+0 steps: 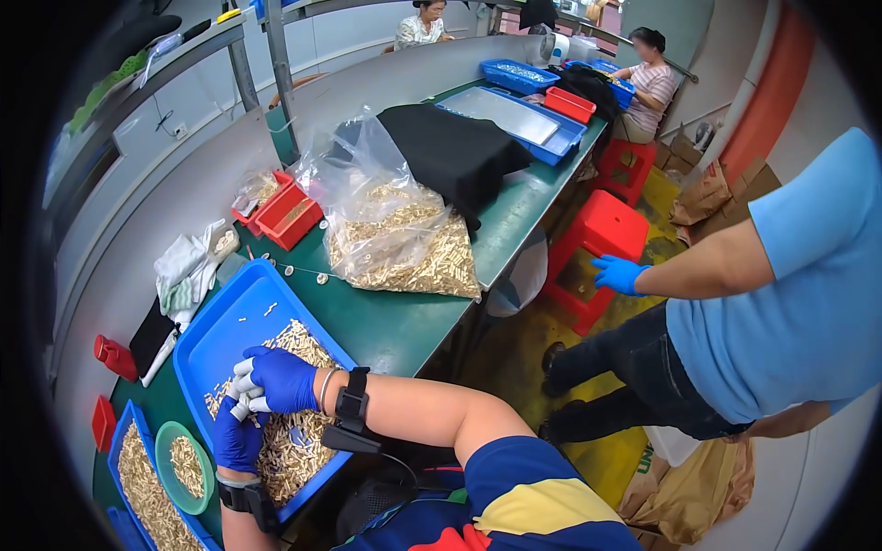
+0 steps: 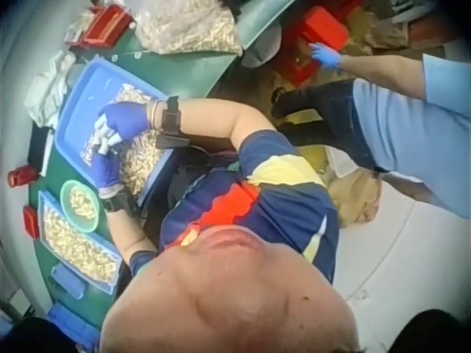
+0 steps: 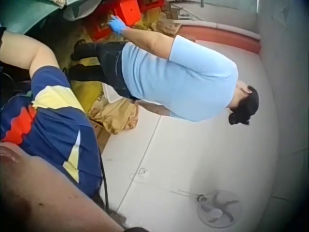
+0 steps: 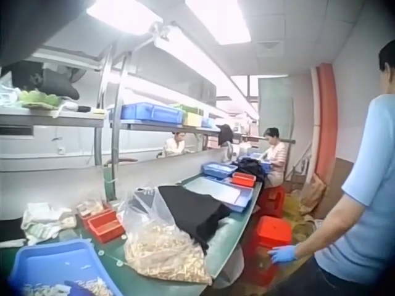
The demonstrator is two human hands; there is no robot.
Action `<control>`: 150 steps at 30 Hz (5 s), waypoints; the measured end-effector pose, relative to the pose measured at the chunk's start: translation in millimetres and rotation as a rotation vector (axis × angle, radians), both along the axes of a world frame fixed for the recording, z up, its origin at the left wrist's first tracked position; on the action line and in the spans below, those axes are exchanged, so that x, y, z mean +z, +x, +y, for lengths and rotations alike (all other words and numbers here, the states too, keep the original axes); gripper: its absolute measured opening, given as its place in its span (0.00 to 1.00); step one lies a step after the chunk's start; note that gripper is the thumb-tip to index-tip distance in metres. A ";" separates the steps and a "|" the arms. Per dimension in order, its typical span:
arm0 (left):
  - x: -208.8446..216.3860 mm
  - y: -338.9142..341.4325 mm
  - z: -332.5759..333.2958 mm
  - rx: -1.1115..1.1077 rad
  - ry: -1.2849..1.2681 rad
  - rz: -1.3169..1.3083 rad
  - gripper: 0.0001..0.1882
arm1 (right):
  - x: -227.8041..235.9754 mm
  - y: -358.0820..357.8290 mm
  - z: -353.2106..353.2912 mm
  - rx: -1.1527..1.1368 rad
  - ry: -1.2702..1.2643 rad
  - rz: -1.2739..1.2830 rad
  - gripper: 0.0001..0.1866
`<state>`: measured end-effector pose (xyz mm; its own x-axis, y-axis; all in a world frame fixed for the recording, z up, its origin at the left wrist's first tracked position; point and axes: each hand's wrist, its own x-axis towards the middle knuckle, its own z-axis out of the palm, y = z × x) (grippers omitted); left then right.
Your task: The person picks up a small metal component from a blue tray, rotates it between their fingers to inspect it, and places it into a green bowl. This process is repeated for several more pieces, with the person occasionally shifting the remaining components in the tray.
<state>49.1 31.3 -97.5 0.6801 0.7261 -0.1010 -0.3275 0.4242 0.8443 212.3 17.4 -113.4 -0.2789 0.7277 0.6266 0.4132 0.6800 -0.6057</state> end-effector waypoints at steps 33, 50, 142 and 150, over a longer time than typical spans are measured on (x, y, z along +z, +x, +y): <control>4.7 4.6 -6.1 0.207 0.051 -0.019 0.29 | 14.4 0.5 -8.8 -0.242 -0.367 -0.012 0.09; 8.4 7.5 -9.4 0.219 0.007 -0.126 0.30 | 5.4 -4.3 -1.0 -0.070 -0.451 0.331 0.09; 14.6 1.2 -11.3 0.007 -0.082 -0.175 0.40 | 12.1 -2.5 -7.1 0.036 0.071 -0.091 0.11; 16.9 5.5 -15.6 0.009 -0.060 -0.165 0.42 | 16.5 2.0 -9.8 0.031 0.080 -0.105 0.11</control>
